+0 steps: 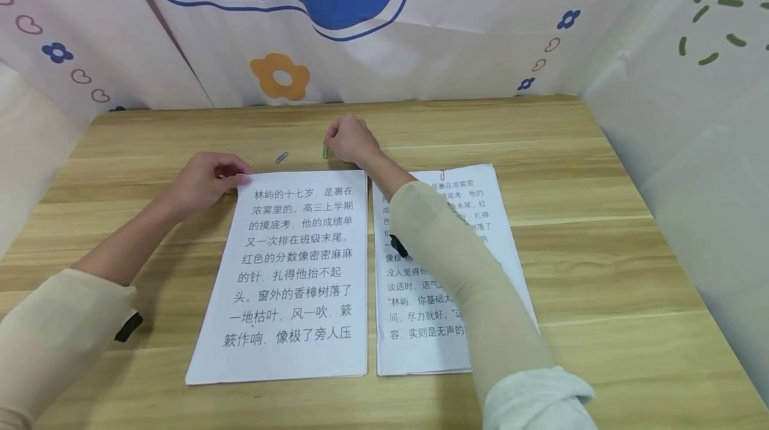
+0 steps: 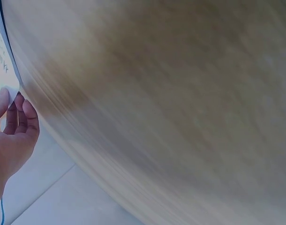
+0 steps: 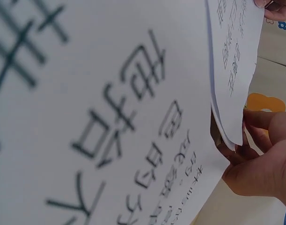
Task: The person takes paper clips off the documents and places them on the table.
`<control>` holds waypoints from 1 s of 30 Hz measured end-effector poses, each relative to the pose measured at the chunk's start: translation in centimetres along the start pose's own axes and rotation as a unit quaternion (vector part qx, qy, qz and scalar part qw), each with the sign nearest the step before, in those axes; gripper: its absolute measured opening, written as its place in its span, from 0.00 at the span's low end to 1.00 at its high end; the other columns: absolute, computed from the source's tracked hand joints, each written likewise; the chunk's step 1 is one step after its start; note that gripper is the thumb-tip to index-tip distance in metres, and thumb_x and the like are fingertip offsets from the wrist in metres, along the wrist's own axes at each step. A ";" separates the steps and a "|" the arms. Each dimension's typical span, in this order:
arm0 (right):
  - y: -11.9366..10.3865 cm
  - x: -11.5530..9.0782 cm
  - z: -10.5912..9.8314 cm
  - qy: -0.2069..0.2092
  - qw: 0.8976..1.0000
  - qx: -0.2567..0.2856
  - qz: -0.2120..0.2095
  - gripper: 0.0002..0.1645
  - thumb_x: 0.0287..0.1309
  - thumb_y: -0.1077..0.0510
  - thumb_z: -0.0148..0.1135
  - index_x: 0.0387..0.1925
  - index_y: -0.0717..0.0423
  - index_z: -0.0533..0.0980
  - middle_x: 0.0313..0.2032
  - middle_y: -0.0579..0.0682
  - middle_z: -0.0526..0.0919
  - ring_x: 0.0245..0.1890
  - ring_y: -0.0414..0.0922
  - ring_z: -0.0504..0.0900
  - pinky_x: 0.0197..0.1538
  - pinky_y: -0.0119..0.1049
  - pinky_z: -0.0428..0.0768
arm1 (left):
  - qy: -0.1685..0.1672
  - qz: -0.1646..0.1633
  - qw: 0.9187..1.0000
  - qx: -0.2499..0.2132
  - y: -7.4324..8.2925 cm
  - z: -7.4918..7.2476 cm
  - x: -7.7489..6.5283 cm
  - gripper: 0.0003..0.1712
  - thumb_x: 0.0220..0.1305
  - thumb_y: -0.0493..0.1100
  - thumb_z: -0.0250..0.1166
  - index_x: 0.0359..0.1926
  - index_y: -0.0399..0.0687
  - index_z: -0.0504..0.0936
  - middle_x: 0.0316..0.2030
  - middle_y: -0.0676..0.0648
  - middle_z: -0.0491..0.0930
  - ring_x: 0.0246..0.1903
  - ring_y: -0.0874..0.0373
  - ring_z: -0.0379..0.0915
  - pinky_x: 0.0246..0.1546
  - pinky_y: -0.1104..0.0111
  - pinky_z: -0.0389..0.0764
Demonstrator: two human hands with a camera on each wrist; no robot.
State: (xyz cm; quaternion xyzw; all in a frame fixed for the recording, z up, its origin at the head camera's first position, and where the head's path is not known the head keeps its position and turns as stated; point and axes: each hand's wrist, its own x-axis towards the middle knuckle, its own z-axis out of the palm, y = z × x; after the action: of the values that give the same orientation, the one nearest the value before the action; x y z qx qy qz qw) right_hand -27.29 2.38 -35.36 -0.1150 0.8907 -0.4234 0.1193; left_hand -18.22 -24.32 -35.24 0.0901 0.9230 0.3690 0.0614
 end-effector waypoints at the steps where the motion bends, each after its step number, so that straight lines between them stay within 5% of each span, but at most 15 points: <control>1: 0.0 0.1 0.0 0.001 1.000 -0.003 -0.001 0.06 0.68 0.64 0.65 0.39 0.61 0.86 0.40 0.51 0.84 0.39 0.43 0.75 0.45 0.34 0.72 | 0.000 -0.001 1.000 0.000 0.0 0.0 0.0 0.06 0.72 0.29 0.63 0.46 0.30 0.85 0.43 0.34 0.82 0.42 0.45 0.75 0.33 0.74 0.73; 30: -0.2 0.4 0.6 0.015 0.997 -0.077 0.028 0.04 0.67 0.61 0.67 0.37 0.53 0.87 0.43 0.47 0.86 0.40 0.43 0.76 0.44 0.36 0.72 | 0.001 -0.003 1.000 0.011 0.1 -0.1 0.1 0.07 0.71 0.28 0.63 0.46 0.30 0.85 0.44 0.33 0.82 0.42 0.44 0.75 0.34 0.74 0.73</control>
State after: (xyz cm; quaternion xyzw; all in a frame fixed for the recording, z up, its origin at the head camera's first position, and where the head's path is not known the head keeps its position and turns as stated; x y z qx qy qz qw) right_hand -27.47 1.67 -35.67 -0.0927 0.9250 -0.3520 0.1089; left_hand -18.27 -24.29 -35.12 0.0871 0.9275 0.3584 0.0603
